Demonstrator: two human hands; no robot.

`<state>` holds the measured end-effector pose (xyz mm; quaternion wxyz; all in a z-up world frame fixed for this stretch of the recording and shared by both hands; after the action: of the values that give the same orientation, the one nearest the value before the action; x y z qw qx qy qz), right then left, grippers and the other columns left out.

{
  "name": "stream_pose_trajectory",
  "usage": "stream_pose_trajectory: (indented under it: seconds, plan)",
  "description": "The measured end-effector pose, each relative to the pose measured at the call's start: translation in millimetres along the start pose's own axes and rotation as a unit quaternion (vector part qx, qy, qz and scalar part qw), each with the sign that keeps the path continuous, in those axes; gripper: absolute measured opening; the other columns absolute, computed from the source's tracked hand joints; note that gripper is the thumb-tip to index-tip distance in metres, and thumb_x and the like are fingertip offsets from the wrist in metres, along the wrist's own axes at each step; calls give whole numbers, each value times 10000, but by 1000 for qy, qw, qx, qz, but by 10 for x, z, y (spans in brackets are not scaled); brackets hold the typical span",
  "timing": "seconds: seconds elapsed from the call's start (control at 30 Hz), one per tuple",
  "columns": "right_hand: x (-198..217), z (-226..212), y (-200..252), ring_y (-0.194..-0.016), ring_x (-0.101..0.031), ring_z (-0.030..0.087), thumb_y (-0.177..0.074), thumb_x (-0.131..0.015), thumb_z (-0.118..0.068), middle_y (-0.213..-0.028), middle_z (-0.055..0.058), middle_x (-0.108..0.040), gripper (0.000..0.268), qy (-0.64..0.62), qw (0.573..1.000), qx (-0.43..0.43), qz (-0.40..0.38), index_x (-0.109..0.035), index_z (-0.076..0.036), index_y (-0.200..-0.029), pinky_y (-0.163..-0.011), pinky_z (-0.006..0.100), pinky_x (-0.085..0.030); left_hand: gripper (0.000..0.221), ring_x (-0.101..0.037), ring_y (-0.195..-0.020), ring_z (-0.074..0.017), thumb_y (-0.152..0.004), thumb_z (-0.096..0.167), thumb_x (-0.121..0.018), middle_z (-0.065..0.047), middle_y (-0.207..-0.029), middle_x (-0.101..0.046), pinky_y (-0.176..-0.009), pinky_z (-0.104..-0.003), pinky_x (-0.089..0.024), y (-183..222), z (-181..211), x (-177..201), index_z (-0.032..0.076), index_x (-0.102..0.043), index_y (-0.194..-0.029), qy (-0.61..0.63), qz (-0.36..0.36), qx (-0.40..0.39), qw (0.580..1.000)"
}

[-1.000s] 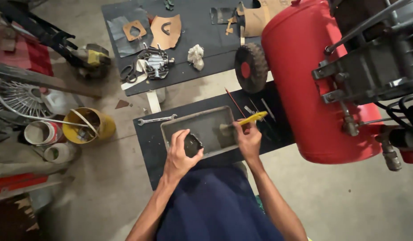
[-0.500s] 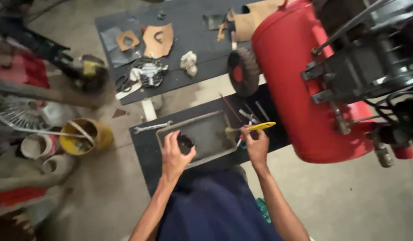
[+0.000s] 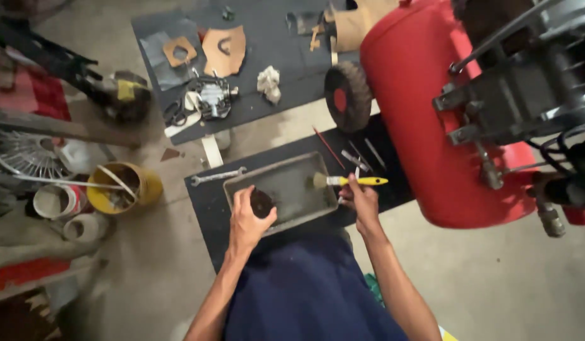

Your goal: Cleaning a metal plate using a brush and a cloth

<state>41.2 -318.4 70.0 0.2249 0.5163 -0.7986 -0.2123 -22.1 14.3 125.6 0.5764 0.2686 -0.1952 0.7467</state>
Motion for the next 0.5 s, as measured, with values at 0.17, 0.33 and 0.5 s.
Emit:
stream_pose_trajectory:
  seconds: [0.17,0.33,0.5]
  plan:
    - [-14,-50,35,-708,-739,158,-945,-773,-421,-877,110,-739,422,8,1000,-5,-4,-704,-24,-1068,-555,249,-613,848,-650,-1153,-413,-662,296,-880,-149,-1273,-570,-918,-548,-589,-51,90,35,77,-546,-1410,-8,7,-7,1000]
    - [-28,-67,98,-671,-702,111,-921,-797,-399,-883,90,-746,392,-10,1000,-22,-17,-705,-49,-1072,-493,195,-559,890,-650,-1146,-410,-640,309,-883,-139,-1264,-577,-915,-555,-584,-37,38,-21,93,-547,-1436,-21,19,-20,999]
    - [-20,-78,124,-681,-715,133,-879,-854,-312,-940,129,-787,338,20,1000,-13,-18,-727,-43,-1038,-531,221,-570,882,-665,-1154,-367,-614,370,-900,-103,-1262,-597,-938,-491,-579,-20,-102,-61,118,-598,-1404,31,24,2,999]
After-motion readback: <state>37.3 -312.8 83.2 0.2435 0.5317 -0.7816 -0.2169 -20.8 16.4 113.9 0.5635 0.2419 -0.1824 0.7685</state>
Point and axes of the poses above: each hand's wrist, its own y-axis away from the middle knuckle, its own x-axis out of the back of the hand, z = x × y, the point moved 5 cm from there along -y, towards the middle knuckle
